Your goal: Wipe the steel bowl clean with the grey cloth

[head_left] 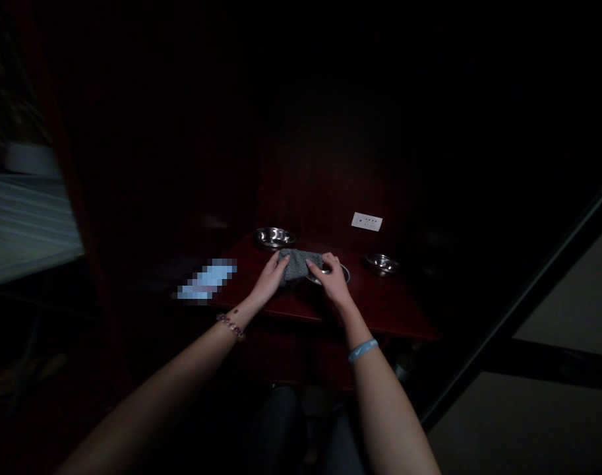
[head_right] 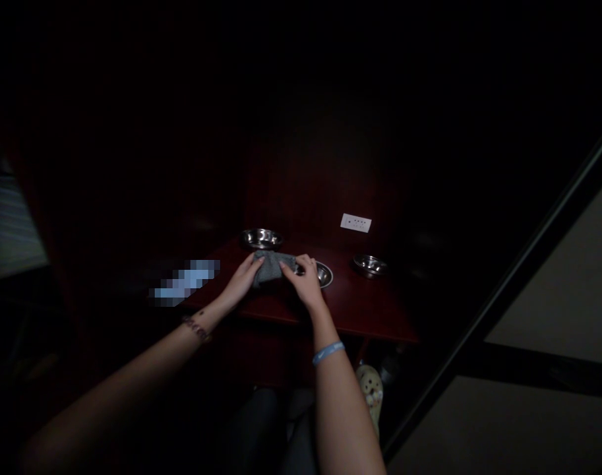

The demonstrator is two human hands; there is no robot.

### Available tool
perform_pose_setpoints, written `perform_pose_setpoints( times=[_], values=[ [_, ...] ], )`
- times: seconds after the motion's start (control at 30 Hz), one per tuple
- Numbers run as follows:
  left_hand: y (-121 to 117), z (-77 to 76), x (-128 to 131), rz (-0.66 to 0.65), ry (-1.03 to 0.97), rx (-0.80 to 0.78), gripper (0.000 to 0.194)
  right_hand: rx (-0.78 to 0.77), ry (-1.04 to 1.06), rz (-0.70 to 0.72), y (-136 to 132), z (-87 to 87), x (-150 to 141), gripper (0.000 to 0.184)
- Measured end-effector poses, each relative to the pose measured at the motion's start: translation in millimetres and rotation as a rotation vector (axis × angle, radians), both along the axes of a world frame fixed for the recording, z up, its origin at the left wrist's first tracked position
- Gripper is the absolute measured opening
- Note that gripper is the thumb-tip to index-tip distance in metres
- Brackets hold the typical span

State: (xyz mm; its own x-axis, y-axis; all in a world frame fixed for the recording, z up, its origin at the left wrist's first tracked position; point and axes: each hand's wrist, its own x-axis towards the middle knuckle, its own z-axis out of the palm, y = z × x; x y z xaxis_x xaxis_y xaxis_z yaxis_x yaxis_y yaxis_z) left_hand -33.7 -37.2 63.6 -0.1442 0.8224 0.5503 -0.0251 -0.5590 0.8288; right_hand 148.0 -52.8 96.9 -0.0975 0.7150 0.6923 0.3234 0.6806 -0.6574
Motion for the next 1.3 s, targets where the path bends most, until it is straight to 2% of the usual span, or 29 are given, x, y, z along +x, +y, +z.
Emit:
perform_pose_setpoints(
  times=[0.1, 0.17, 0.27, 0.33, 0.53, 0.63, 0.77, 0.9, 1.07, 1.3],
  values=[
    [-2, -1.0, 0, 0.006, 0.019, 0.038, 0.047, 0.111, -0.076, -0.104, -4, 2.6, 0, 0.030],
    [-4, 1.0, -1, 0.011, 0.067, 0.083, 0.046, 0.098, -0.074, -0.097, -6, 3.5, -2, 0.031],
    [-7, 6.9, -2, 0.071, 0.083, 0.135, 0.045, -0.037, -0.003, 0.014, -7, 2.9, -5, 0.033],
    [-8, 11.0, -3, 0.086, 0.035, 0.106, 0.045, -0.127, 0.061, 0.082, -5, 1.4, -7, 0.035],
    [-17, 15.1, -3, -0.142, -0.170, -0.104, 0.061, -0.419, 0.127, 0.306, -5, -4.7, -9, 0.039],
    [-21, 14.4, 0, -0.183, -0.181, -0.111, 0.066, -0.479, 0.164, 0.363, -6, -7.0, -11, 0.041],
    [-21, 14.6, 6, -0.156, -0.180, -0.052, 0.068, -0.502, 0.214, 0.391, -6, -8.7, -16, 0.043],
    [-20, 14.8, 10, -0.151, -0.178, -0.041, 0.071, -0.527, 0.395, 0.340, -5, -10.5, -23, 0.037],
    [-25, 12.4, 15, -0.086, -0.119, -0.018, 0.054, -0.604, 0.727, 0.445, -4, -9.8, -30, 0.035],
    [-36, 16.7, 21, -0.009, -0.068, 0.045, 0.046, -0.680, 0.874, 0.519, -5, -4.6, -35, 0.029]
  ],
)
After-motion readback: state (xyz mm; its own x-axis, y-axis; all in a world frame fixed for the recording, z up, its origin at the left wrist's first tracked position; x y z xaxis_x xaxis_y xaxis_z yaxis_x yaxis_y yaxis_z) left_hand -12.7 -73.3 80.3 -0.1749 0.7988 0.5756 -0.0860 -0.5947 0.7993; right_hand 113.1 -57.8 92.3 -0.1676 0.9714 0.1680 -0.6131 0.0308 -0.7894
